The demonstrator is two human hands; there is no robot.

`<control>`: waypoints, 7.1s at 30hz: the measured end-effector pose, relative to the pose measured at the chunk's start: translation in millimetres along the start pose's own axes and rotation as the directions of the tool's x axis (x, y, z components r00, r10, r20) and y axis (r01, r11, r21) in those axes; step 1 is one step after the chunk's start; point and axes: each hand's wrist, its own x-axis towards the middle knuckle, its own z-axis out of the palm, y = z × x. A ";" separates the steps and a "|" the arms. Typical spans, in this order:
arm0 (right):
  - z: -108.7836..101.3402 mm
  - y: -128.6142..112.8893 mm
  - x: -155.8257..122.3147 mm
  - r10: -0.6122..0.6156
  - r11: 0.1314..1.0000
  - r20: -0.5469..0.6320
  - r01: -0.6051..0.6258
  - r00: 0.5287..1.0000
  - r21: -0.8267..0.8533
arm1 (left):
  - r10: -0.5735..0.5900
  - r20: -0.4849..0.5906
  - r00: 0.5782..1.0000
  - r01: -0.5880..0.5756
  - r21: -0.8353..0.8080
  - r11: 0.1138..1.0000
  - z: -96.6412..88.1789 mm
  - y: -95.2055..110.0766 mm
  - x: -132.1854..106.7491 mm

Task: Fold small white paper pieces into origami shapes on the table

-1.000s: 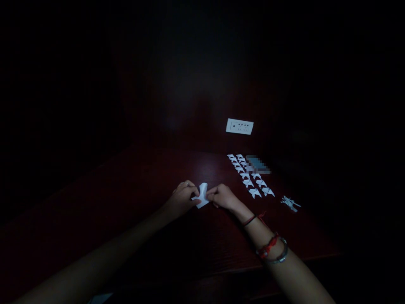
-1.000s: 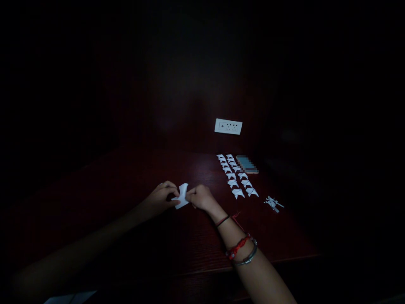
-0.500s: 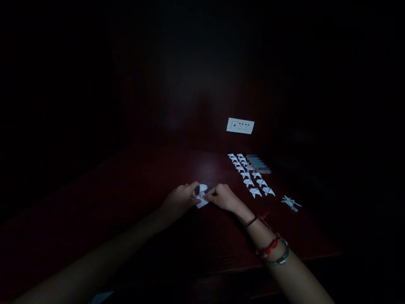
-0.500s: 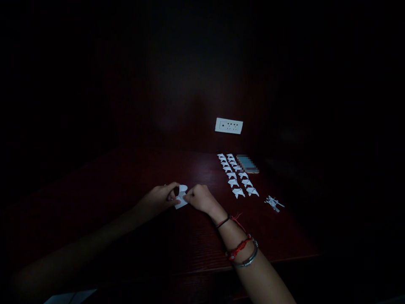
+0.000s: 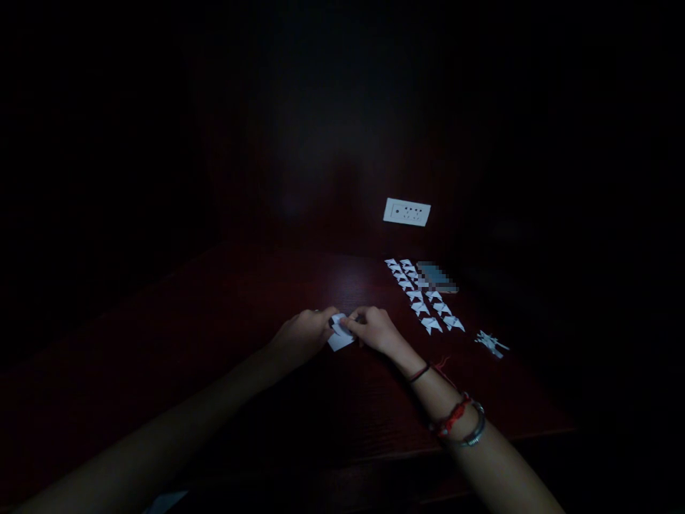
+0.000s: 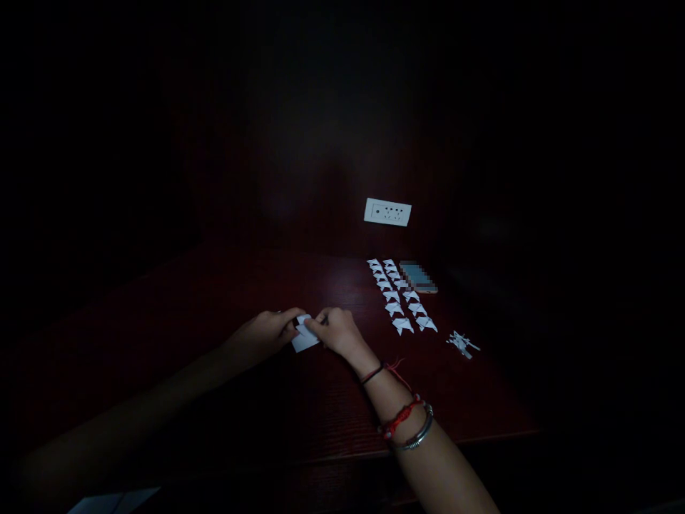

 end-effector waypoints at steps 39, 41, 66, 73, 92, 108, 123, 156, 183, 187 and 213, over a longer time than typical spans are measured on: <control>5.3 6.9 5.9 0.037 0.986 -0.134 -0.058 0.990 -0.154 | -0.046 -0.099 0.994 0.069 0.239 0.969 3.6 12.0 1.8; 4.5 6.7 5.5 0.016 0.987 -0.128 -0.036 0.992 -0.159 | -0.054 -0.101 0.993 0.077 0.240 0.968 2.6 12.4 0.9; 15.8 14.0 6.7 0.056 0.968 -0.079 -0.035 0.995 0.248 | -0.013 -0.017 1.000 0.010 -0.179 0.984 -11.4 2.7 -3.9; 6.9 -5.3 -2.4 -0.147 0.976 -0.235 0.179 0.961 0.124 | -0.006 -0.070 0.998 -0.011 -0.239 0.971 -11.3 7.6 -0.8; -5.5 -20.9 -9.2 -0.261 0.960 -0.349 0.281 0.900 0.007 | 0.085 -0.384 0.920 -0.169 -0.191 0.967 -19.4 14.8 -2.3; -9.2 -23.6 -13.5 -0.415 0.910 -0.342 0.379 0.843 -0.168 | 0.118 -0.462 0.879 -0.247 -0.228 0.942 -20.4 15.8 -4.1; -8.1 -16.2 -8.1 -0.422 0.905 -0.327 0.416 0.845 -0.094 | 0.147 -0.386 0.911 -0.291 -0.348 0.891 -12.3 1.0 1.3; -4.1 -5.2 -5.9 -0.342 0.939 -0.204 0.338 0.917 -0.057 | 0.204 -0.077 0.976 -0.214 -0.522 0.826 -9.2 -4.9 3.7; -1.3 4.5 -4.7 -0.242 0.969 0.046 0.243 0.969 -0.032 | 0.187 -0.103 0.977 -0.201 -0.149 0.968 4.6 -11.0 5.1; -5.2 7.7 -4.5 -0.315 0.932 0.077 0.323 0.946 -0.163 | 0.234 -0.173 0.957 -0.236 0.010 0.972 9.4 -11.1 5.6; -15.7 8.7 -11.1 -0.488 0.834 0.266 0.534 0.831 -0.136 | 0.393 0.104 0.914 -0.399 0.049 0.915 -13.5 -11.4 -24.8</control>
